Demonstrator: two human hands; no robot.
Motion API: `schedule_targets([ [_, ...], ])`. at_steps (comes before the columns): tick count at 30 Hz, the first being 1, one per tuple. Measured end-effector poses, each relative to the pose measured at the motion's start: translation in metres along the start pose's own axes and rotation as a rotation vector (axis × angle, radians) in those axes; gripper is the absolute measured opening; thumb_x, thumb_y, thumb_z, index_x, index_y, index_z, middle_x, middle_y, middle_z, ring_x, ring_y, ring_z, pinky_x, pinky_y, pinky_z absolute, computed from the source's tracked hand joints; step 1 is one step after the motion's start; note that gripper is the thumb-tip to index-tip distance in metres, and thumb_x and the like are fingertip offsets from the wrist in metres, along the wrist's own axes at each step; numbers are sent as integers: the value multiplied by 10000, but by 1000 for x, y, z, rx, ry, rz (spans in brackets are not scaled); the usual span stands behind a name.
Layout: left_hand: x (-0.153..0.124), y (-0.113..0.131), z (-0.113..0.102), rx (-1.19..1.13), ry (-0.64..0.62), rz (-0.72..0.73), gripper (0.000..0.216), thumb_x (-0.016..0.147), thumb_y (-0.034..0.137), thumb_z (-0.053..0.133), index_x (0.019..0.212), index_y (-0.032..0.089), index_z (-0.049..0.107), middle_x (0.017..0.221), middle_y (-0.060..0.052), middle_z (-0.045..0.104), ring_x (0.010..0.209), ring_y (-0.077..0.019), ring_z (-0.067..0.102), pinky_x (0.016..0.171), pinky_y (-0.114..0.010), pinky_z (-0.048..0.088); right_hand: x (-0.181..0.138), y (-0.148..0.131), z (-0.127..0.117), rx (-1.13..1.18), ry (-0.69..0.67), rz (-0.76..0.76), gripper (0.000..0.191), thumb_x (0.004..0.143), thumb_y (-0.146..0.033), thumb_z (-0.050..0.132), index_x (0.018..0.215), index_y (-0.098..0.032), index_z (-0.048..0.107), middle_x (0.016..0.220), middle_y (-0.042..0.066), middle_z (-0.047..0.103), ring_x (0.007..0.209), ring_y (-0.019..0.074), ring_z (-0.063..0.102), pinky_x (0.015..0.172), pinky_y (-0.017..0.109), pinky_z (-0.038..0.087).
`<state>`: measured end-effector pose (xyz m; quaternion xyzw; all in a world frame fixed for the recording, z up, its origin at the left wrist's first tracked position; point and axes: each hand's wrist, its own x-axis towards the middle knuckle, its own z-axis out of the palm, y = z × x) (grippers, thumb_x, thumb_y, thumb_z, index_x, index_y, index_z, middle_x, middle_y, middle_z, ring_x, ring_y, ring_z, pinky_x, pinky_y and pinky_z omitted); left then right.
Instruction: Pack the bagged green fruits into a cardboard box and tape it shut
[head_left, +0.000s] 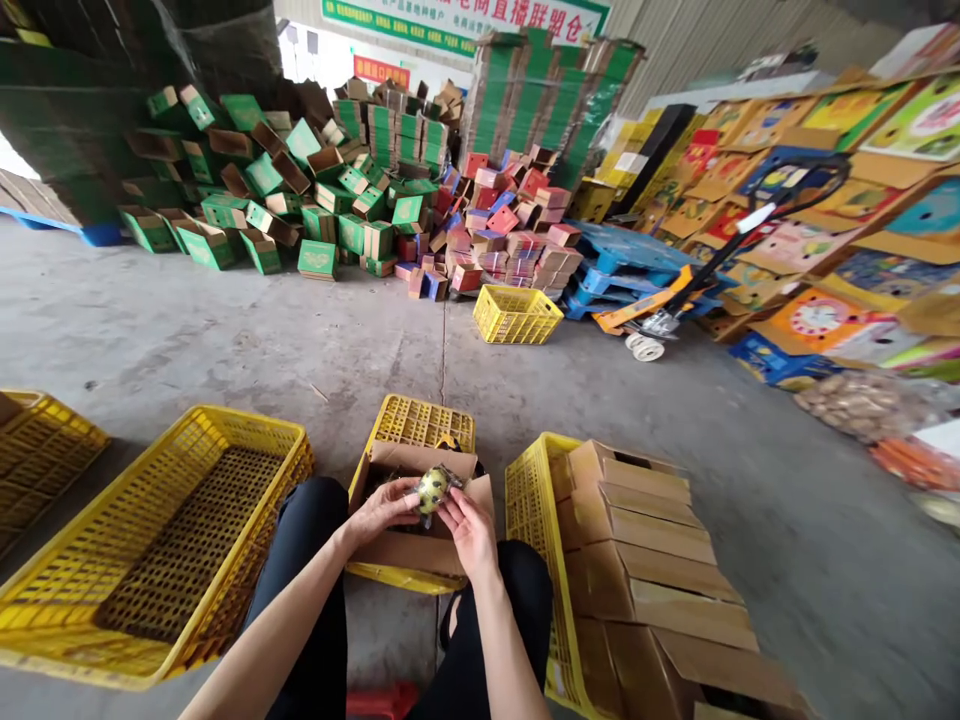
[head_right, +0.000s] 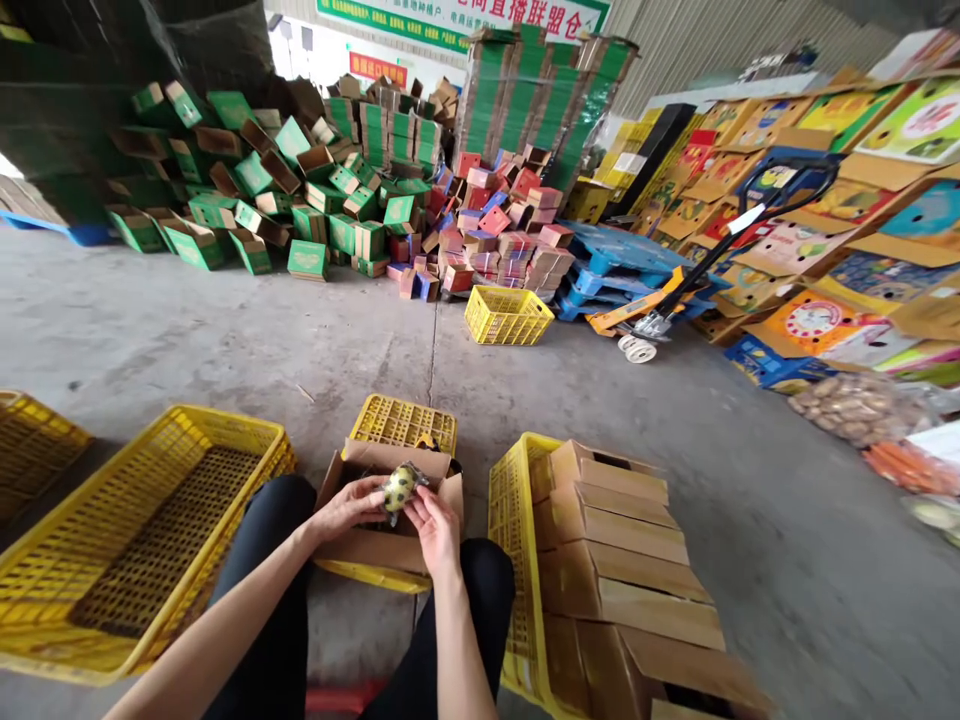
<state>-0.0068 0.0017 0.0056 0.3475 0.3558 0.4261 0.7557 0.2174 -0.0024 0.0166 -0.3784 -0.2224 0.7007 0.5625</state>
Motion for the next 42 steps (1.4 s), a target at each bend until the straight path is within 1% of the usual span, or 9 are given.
schedule_targets([
  [5, -2, -1, -3, -67, 33, 15, 602, 734, 428, 951, 1252, 216, 731, 1217, -120, 729, 1008, -257, 732, 882, -392, 586, 4, 6, 10, -83, 29, 56, 422, 732, -575, 909, 958, -250, 761, 966, 45, 810, 959, 262, 764, 881, 457, 624],
  [8, -5, -1, -6, -50, 29, -3, 624, 701, 378, 977, 1254, 223, 733, 1178, -100, 733, 968, -225, 727, 871, -361, 574, 5, 12, 13, -208, 56, 19, 440, 702, -560, 929, 935, -233, 751, 920, 34, 783, 879, 219, 730, 801, 367, 609],
  [12, -6, -2, -10, -26, 107, 7, 548, 656, 375, 999, 1130, 212, 777, 1104, -64, 756, 931, -189, 721, 851, -302, 548, 7, 19, 12, -215, 81, -27, 416, 601, -482, 988, 786, -223, 721, 842, 0, 738, 819, 178, 693, 806, 324, 583],
  [16, -4, -1, -12, -38, 165, 36, 454, 677, 430, 980, 1019, 186, 808, 1029, -65, 774, 884, -176, 712, 819, -279, 541, 8, 21, 10, -195, 87, -42, 403, 601, -466, 982, 781, -232, 707, 857, 6, 735, 820, 188, 695, 837, 358, 586],
  [22, -2, -1, -16, -20, 227, 28, 521, 677, 527, 958, 1035, 170, 835, 955, -73, 785, 771, -143, 681, 764, -252, 537, 0, 15, 13, -250, -20, 26, 541, 647, -440, 962, 1129, -269, 785, 1158, 54, 774, 975, 225, 732, 854, 355, 590],
  [26, -2, -4, -17, 1, 262, 15, 578, 671, 604, 935, 1033, 163, 834, 838, -52, 755, 656, -107, 618, 696, -239, 537, -2, 13, 12, -317, 39, 12, 511, 609, -496, 973, 1015, -225, 824, 1026, 67, 801, 870, 218, 732, 806, 352, 590],
  [30, -2, -3, -15, 8, 276, 6, 630, 656, 619, 936, 1084, 173, 812, 901, -56, 756, 665, -106, 628, 722, -263, 567, 1, 14, 10, -287, 113, -32, 471, 570, -507, 989, 899, -214, 824, 971, 60, 796, 874, 221, 725, 808, 352, 596],
  [36, -4, 3, -13, 16, 274, 17, 545, 606, 601, 964, 837, 157, 748, 711, -3, 666, 611, -111, 607, 748, -324, 595, 6, 14, 6, -250, 145, -33, 456, 581, -506, 990, 874, -211, 805, 929, 48, 784, 846, 214, 727, 777, 344, 601],
  [42, -4, 5, -13, 28, 277, 30, 528, 623, 598, 954, 784, 169, 692, 640, 23, 618, 595, -123, 606, 729, -326, 588, 10, 18, 3, -243, 142, -34, 452, 610, -509, 978, 887, -213, 776, 913, 46, 772, 827, 225, 729, 759, 362, 595],
])
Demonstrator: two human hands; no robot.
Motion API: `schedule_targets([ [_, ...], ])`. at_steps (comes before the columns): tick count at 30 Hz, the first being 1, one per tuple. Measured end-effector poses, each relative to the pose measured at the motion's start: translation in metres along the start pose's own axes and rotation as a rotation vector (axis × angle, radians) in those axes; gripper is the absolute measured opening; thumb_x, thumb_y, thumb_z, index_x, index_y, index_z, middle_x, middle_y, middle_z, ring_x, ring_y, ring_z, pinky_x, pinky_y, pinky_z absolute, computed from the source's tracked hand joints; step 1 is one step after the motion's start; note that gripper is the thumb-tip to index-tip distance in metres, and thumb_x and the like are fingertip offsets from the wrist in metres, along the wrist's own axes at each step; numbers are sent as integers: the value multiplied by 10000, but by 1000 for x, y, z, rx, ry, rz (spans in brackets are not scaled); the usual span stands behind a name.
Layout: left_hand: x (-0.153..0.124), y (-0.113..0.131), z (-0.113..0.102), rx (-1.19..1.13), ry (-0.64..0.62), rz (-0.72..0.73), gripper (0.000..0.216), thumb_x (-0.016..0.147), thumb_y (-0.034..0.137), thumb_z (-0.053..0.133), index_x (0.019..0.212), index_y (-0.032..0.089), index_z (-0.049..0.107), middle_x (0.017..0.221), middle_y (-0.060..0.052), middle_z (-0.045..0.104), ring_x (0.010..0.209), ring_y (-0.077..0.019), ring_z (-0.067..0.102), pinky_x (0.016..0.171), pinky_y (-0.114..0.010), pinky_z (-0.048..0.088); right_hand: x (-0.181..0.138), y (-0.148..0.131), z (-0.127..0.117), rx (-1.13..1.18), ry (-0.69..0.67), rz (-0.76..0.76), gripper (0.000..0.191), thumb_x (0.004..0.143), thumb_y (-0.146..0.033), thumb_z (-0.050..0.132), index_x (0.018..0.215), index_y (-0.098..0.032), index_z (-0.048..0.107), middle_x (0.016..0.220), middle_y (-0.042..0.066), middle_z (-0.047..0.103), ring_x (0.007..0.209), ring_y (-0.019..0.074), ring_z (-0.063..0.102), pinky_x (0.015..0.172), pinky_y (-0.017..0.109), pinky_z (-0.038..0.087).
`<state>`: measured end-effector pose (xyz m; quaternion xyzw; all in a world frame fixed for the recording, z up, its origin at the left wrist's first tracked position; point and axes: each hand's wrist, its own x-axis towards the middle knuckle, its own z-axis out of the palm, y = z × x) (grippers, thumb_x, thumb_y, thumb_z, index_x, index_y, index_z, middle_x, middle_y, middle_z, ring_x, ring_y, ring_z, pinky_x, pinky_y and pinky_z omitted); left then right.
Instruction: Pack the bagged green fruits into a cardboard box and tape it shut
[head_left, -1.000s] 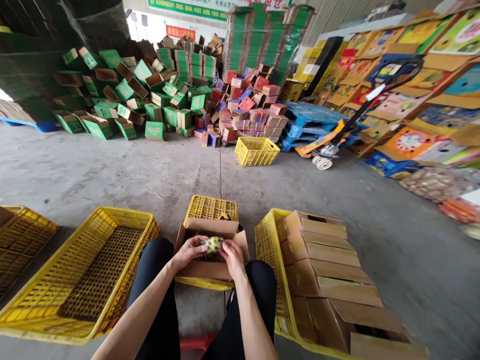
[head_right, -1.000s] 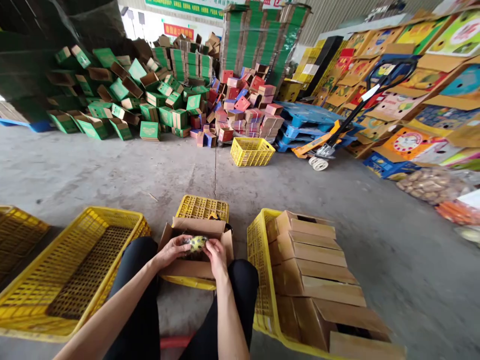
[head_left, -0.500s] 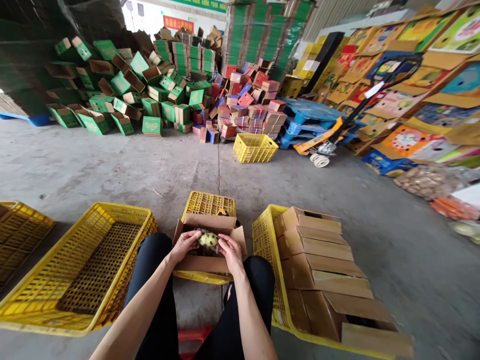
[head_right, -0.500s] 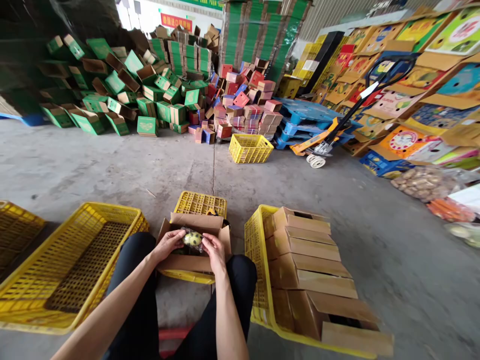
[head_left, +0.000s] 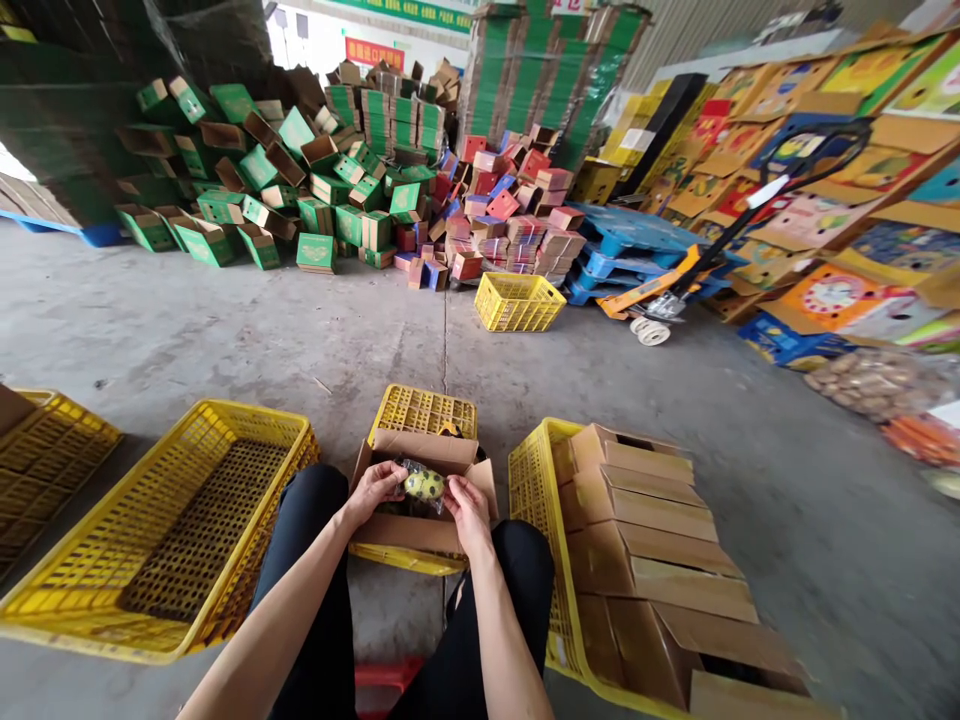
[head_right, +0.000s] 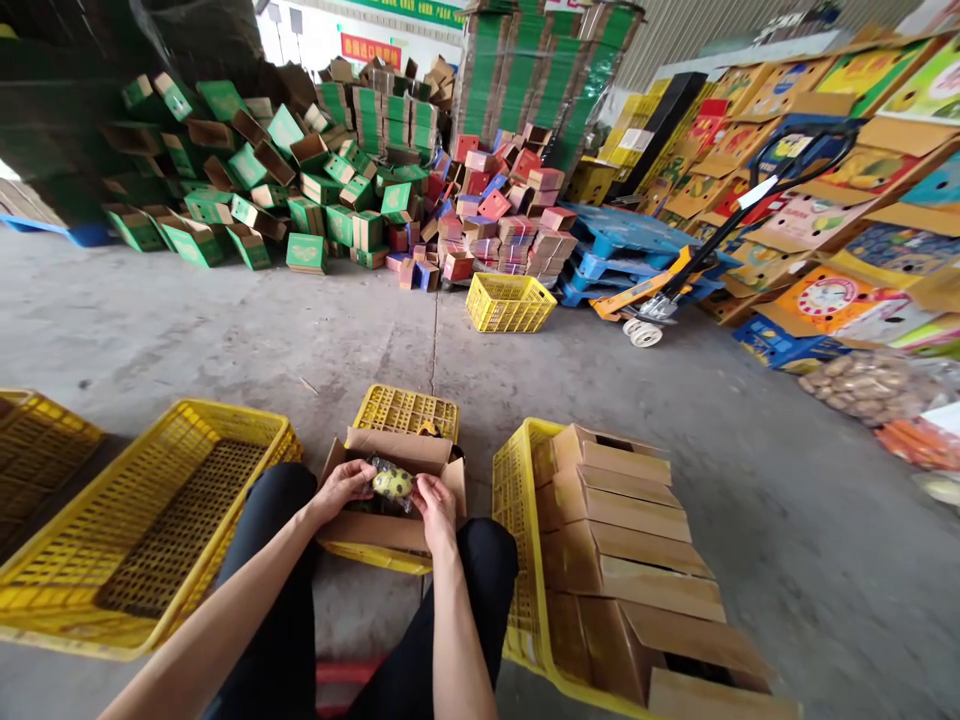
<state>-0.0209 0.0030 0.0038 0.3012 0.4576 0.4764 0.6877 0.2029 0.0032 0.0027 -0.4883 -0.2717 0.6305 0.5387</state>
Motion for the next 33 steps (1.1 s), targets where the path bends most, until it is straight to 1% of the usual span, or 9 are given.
schedule_targets([
  [4, -1, -1, -1, -5, -5, 9, 530, 643, 610, 940, 789, 174, 677, 681, 15, 650, 637, -132, 634, 751, -325, 592, -2, 0, 3, -7, -10, 1, 448, 622, -527, 971, 887, -223, 774, 920, 39, 765, 843, 220, 720, 763, 349, 587],
  [9, -4, -1, -5, -11, -36, 11, 486, 669, 567, 946, 797, 162, 711, 750, -15, 698, 684, -136, 655, 795, -322, 590, -10, -5, 7, -115, -117, 27, 551, 670, -526, 946, 1134, -266, 801, 1177, 61, 782, 1073, 250, 713, 869, 336, 570],
  [12, -5, 0, -6, -21, -58, 7, 465, 688, 545, 946, 834, 155, 741, 802, -37, 732, 743, -154, 685, 855, -341, 588, -11, -6, 7, -128, -175, 80, 581, 649, -500, 962, 1151, -252, 806, 1206, 79, 791, 1088, 258, 724, 905, 350, 559],
  [16, -7, 3, -5, -57, -104, -11, 504, 711, 493, 951, 1063, 175, 781, 1036, -85, 787, 946, -214, 739, 965, -371, 557, -11, -8, 8, -58, -166, 101, 541, 633, -473, 969, 1086, -215, 822, 1116, 95, 816, 1018, 263, 747, 898, 370, 563],
  [19, -9, 5, -3, -96, -203, -59, 635, 680, 366, 990, 1253, 239, 745, 1282, -104, 752, 1148, -263, 716, 1029, -389, 522, -13, -12, 10, 14, -166, 99, 515, 647, -446, 966, 1097, -242, 821, 1144, 75, 814, 1032, 256, 745, 896, 364, 572],
  [21, -11, 4, -1, -82, -272, -97, 655, 689, 334, 986, 1288, 251, 734, 1335, -114, 733, 1218, -284, 692, 1041, -393, 508, -15, -15, 12, 39, -193, 109, 512, 663, -428, 960, 1127, -271, 814, 1195, 59, 802, 1055, 252, 742, 889, 357, 582],
  [24, -10, 1, -1, -67, -322, -118, 537, 734, 375, 959, 1208, 209, 770, 1284, -133, 753, 1198, -296, 701, 1036, -395, 501, -20, -17, 13, 41, -270, 136, 513, 685, -411, 949, 1162, -295, 801, 1283, 48, 772, 1108, 261, 733, 906, 379, 595],
  [27, -7, -2, -2, -115, -323, -103, 467, 738, 405, 957, 1109, 179, 785, 1152, -125, 783, 1054, -264, 742, 1004, -390, 514, -23, -15, 12, -2, -326, 151, 509, 687, -422, 950, 1155, -285, 802, 1298, 54, 765, 1150, 275, 720, 940, 412, 594],
  [33, -3, -8, -5, -120, -288, -166, 448, 747, 437, 946, 1079, 202, 759, 1036, -90, 782, 914, -221, 749, 909, -388, 565, -19, -7, 9, -147, -293, 75, 482, 697, -467, 943, 1102, -235, 823, 1164, 82, 807, 1115, 282, 729, 989, 405, 560],
])
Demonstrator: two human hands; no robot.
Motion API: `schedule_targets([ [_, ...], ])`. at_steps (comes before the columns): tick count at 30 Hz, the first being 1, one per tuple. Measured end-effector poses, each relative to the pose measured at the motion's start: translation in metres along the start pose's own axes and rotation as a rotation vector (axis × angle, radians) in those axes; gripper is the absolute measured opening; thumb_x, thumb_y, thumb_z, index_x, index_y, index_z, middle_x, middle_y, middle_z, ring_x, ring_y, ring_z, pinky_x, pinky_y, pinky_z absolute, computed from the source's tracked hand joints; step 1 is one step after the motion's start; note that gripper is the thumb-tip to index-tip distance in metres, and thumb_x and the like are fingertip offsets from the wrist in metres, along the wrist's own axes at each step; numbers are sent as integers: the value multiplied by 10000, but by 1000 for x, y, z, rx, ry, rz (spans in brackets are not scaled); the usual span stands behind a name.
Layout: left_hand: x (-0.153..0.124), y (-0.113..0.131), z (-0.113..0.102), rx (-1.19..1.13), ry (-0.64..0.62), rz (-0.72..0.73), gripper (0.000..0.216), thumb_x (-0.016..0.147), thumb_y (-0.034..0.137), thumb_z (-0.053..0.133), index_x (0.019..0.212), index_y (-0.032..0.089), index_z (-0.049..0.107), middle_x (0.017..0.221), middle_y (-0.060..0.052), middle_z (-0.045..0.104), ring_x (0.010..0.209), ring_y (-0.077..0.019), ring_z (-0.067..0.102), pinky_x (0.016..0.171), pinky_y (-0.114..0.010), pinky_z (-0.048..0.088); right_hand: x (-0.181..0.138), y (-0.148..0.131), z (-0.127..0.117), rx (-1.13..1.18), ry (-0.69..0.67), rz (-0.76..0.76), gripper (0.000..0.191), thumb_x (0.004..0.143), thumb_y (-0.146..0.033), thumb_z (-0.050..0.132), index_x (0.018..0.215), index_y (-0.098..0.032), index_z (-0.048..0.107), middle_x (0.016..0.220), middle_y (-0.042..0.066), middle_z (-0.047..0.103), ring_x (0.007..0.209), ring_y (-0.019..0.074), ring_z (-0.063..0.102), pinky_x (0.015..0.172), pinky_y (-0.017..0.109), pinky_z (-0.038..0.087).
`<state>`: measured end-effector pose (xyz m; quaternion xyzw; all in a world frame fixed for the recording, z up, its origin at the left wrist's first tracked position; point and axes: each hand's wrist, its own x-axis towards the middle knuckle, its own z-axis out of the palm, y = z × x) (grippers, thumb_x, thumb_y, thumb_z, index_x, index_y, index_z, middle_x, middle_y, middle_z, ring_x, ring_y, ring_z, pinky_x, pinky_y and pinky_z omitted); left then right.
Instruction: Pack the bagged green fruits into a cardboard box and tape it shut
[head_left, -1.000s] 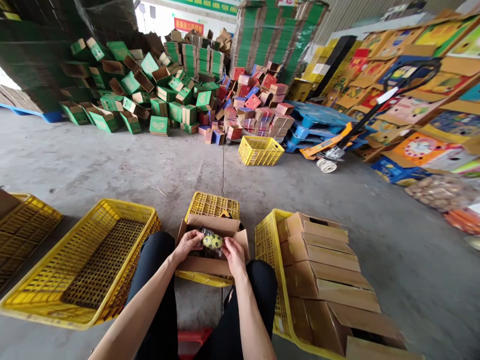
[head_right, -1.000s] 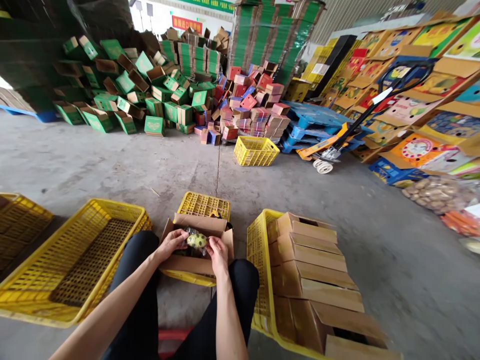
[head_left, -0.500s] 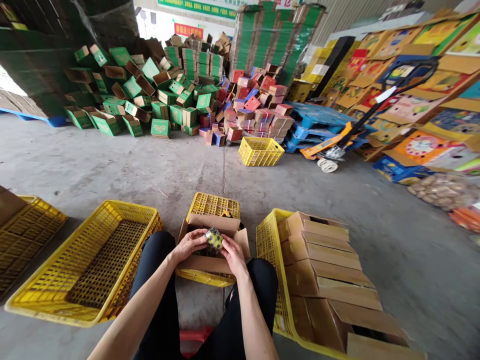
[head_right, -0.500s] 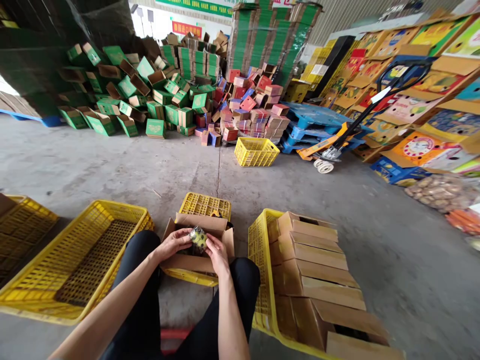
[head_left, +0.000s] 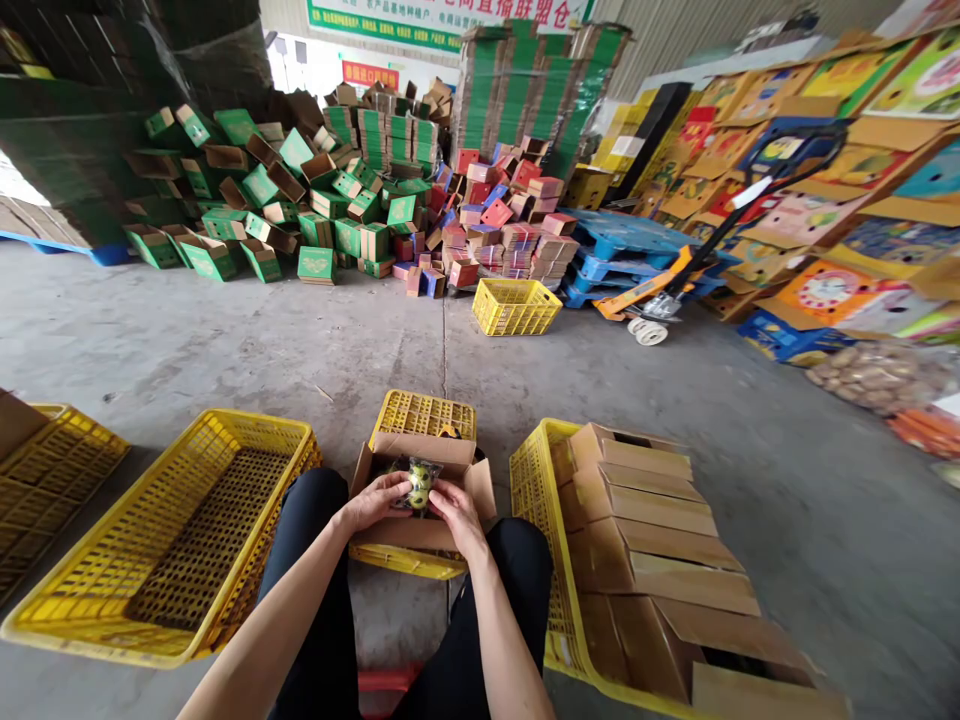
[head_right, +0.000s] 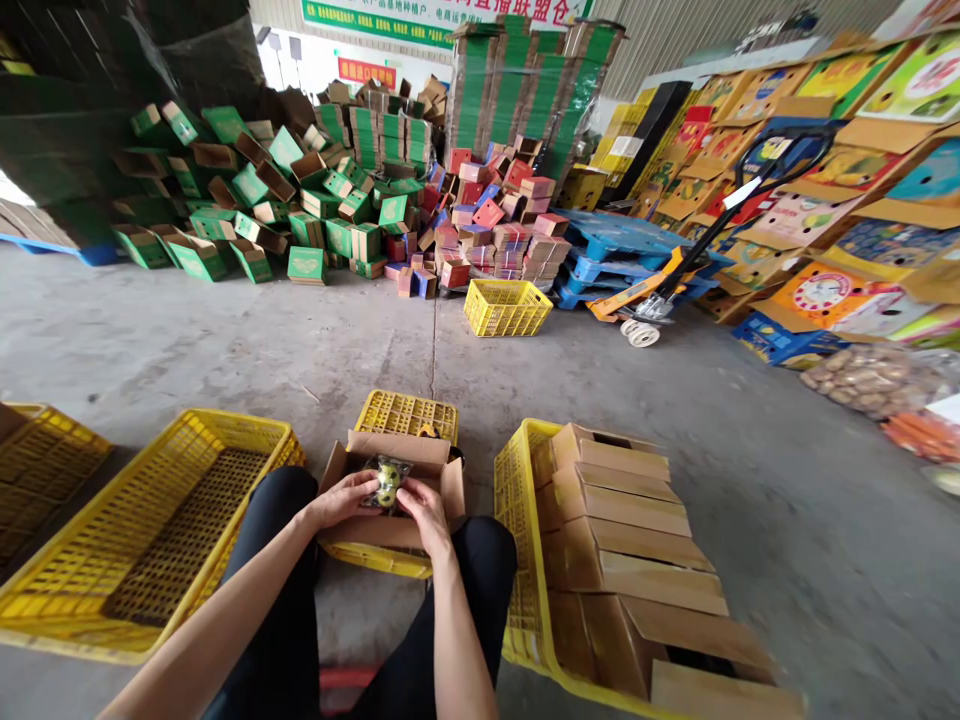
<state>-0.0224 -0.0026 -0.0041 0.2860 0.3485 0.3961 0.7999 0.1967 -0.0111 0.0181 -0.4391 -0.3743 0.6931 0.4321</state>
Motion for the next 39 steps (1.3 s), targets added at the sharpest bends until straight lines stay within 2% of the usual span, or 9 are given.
schedule_targets([
  [6, -3, 0, 2, 42, 20, -62, 568, 750, 513, 924, 1190, 206, 739, 1040, -96, 783, 872, -230, 751, 836, -375, 584, 4, 0, -6, 41, 158, -44, 620, 656, -459, 962, 1220, -281, 774, 1218, 73, 777, 1028, 241, 737, 832, 343, 597],
  [11, -3, 2, 4, 9, 30, -58, 587, 766, 523, 910, 1238, 220, 737, 1100, -107, 776, 932, -245, 743, 850, -392, 592, 6, 1, -9, 37, 162, -18, 536, 623, -502, 974, 1044, -211, 817, 942, 74, 806, 768, 208, 745, 772, 376, 616],
  [18, 0, 1, 2, -5, 88, 117, 572, 671, 416, 991, 1159, 201, 783, 1133, -107, 774, 985, -236, 740, 872, -337, 561, 5, 0, -7, 63, 167, -35, 469, 645, -509, 963, 981, -224, 802, 953, 55, 794, 846, 207, 759, 756, 335, 649],
  [24, 1, -1, 0, 54, 76, 141, 621, 670, 409, 992, 1218, 197, 792, 1206, -121, 786, 1085, -270, 738, 995, -379, 524, 1, -4, -4, -7, 120, 27, 617, 739, -558, 898, 1283, -317, 735, 1118, 37, 776, 778, 172, 742, 582, 268, 628],
  [27, 1, -3, -2, 81, 58, 129, 622, 698, 412, 976, 1247, 187, 789, 1221, -130, 787, 1109, -276, 731, 1021, -384, 505, 2, -2, -5, -33, 119, 36, 556, 756, -565, 883, 1226, -291, 771, 1117, 55, 793, 838, 200, 769, 600, 266, 632],
  [30, 3, -4, -4, 94, 75, 128, 614, 711, 434, 964, 1237, 165, 795, 1226, -144, 784, 1108, -277, 723, 986, -363, 508, 4, 2, -6, -8, 157, 32, 499, 754, -576, 881, 1123, -248, 806, 1070, 79, 811, 839, 218, 789, 614, 269, 633],
  [34, 4, -1, -4, 75, 126, 113, 631, 726, 472, 948, 1251, 159, 789, 1213, -154, 781, 1051, -254, 725, 897, -321, 518, 8, 4, -8, 22, 203, 19, 570, 687, -612, 909, 1064, -197, 807, 972, 103, 818, 795, 235, 805, 624, 273, 640],
  [37, 4, 1, -3, 45, 142, 123, 607, 739, 484, 937, 1237, 166, 796, 1208, -141, 778, 1009, -225, 721, 855, -291, 524, 8, 1, -9, -11, 284, -40, 587, 671, -657, 893, 1011, -187, 805, 975, 104, 815, 665, 193, 776, 541, 244, 609],
  [39, 4, 2, -3, 45, 149, 121, 593, 739, 488, 936, 1219, 167, 803, 1198, -133, 778, 977, -208, 718, 819, -270, 525, 7, -3, -8, -44, 310, -79, 599, 674, -657, 887, 1067, -212, 803, 1024, 86, 813, 601, 157, 743, 484, 223, 575],
])
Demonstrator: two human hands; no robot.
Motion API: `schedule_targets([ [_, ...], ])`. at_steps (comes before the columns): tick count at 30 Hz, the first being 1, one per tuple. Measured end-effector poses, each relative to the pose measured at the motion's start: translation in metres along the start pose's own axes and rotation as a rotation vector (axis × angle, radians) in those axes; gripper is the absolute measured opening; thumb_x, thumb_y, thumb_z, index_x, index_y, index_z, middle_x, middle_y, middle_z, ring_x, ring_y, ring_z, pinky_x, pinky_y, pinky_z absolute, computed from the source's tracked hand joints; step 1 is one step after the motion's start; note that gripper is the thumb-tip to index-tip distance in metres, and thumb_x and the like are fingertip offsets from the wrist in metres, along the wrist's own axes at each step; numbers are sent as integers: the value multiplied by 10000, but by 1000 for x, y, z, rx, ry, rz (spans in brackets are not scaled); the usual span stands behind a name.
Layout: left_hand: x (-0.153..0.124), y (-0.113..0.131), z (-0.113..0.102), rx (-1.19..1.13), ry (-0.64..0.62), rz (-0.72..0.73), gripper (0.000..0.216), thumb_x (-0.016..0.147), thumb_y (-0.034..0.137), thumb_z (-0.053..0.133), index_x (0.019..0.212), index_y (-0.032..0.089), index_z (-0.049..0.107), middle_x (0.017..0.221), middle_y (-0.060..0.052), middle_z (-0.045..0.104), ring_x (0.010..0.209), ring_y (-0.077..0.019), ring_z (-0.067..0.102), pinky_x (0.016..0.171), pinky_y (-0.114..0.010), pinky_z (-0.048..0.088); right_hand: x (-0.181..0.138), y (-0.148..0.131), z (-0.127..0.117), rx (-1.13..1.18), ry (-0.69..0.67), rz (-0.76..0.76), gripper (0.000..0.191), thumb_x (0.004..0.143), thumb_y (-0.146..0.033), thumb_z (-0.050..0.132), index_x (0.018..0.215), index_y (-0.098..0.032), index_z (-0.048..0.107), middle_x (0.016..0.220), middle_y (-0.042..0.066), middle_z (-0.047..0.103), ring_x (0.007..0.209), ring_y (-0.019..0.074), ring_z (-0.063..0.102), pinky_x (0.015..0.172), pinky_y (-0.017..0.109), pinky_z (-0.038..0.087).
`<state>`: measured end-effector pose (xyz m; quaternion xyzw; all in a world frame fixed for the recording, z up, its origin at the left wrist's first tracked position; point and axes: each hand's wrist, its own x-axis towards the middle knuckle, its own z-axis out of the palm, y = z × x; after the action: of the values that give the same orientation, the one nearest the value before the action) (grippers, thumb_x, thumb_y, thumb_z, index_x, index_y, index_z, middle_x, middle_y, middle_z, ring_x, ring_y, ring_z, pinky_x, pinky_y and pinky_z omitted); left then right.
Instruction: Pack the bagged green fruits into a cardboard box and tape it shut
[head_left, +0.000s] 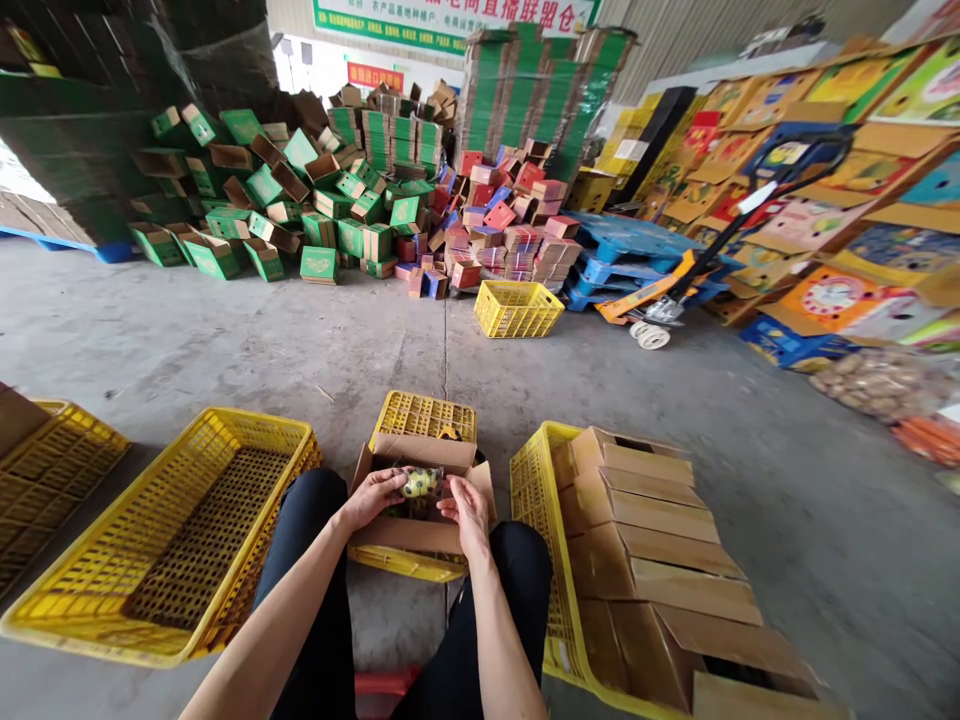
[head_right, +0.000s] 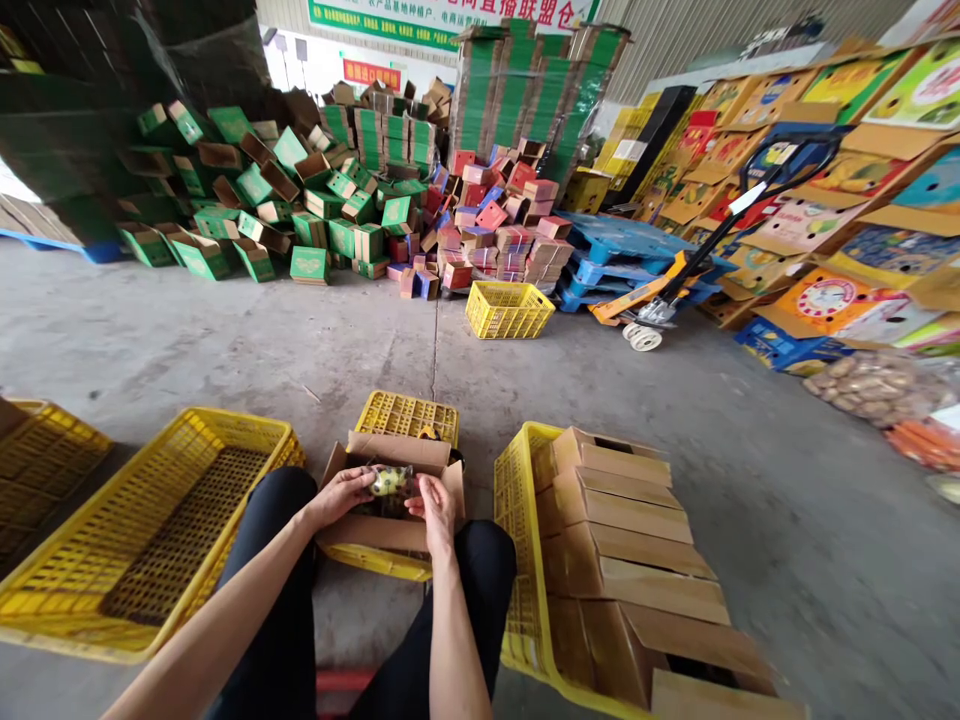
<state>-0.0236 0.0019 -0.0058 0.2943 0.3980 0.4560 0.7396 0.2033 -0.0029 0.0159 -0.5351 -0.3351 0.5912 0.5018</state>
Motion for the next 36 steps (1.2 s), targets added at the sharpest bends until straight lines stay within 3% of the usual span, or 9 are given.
schedule_targets([
  [3, 0, -1, 1, 16, -14, -19, 608, 737, 492, 937, 1224, 155, 799, 1178, -138, 778, 953, -204, 716, 777, -255, 527, -3, -3, 1, -39, -40, -10, 624, 649, -628, 911, 1126, -241, 804, 970, 56, 811, 592, 144, 721, 486, 218, 567],
  [7, -1, -3, 1, 0, -43, -24, 592, 747, 490, 933, 1213, 151, 795, 1175, -145, 769, 964, -214, 719, 777, -265, 547, -3, -1, 2, -47, -9, 5, 579, 567, -647, 939, 903, -192, 818, 745, 47, 767, 575, 161, 704, 508, 236, 574],
  [14, 1, -6, -1, -66, -8, 13, 493, 667, 390, 997, 1046, 162, 780, 1094, -85, 754, 884, -172, 719, 802, -281, 584, 5, 4, 1, -1, 66, 16, 590, 516, -662, 943, 839, -200, 771, 656, 12, 712, 510, 142, 660, 452, 222, 519],
  [22, 0, -3, 0, -98, 18, 19, 411, 625, 301, 1016, 878, 161, 723, 923, -40, 762, 860, -172, 744, 867, -303, 594, 5, 6, -1, 55, 47, 27, 578, 561, -669, 933, 878, -219, 756, 779, 28, 743, 627, 172, 717, 542, 254, 581],
  [27, -2, 1, 1, -83, -24, 9, 336, 633, 247, 1000, 811, 159, 729, 1249, -114, 759, 1101, -236, 738, 936, -296, 582, 3, 6, -1, 70, -5, -12, 501, 664, -655, 899, 885, -228, 761, 928, 50, 755, 856, 208, 729, 707, 300, 630],
  [31, -2, 3, 0, -120, -10, -20, 362, 653, 271, 988, 917, 161, 766, 1328, -141, 732, 1056, -239, 755, 958, -335, 596, 3, 6, -1, 64, -6, -31, 489, 585, -594, 962, 814, -221, 743, 921, 41, 751, 924, 229, 720, 864, 373, 627],
  [34, 0, 2, -1, -135, 47, -73, 487, 711, 365, 965, 1113, 175, 765, 1238, -140, 767, 931, -226, 781, 929, -349, 609, 3, 6, -1, 68, 0, -34, 497, 573, -597, 961, 821, -222, 748, 936, 41, 752, 950, 234, 716, 919, 402, 610],
  [36, -1, 0, -1, -105, 37, -153, 560, 756, 460, 930, 1196, 165, 746, 1156, -157, 787, 949, -265, 791, 884, -345, 615, 3, 6, -1, 71, 9, -34, 496, 565, -592, 960, 821, -225, 747, 977, 49, 756, 983, 243, 715, 925, 404, 602],
])
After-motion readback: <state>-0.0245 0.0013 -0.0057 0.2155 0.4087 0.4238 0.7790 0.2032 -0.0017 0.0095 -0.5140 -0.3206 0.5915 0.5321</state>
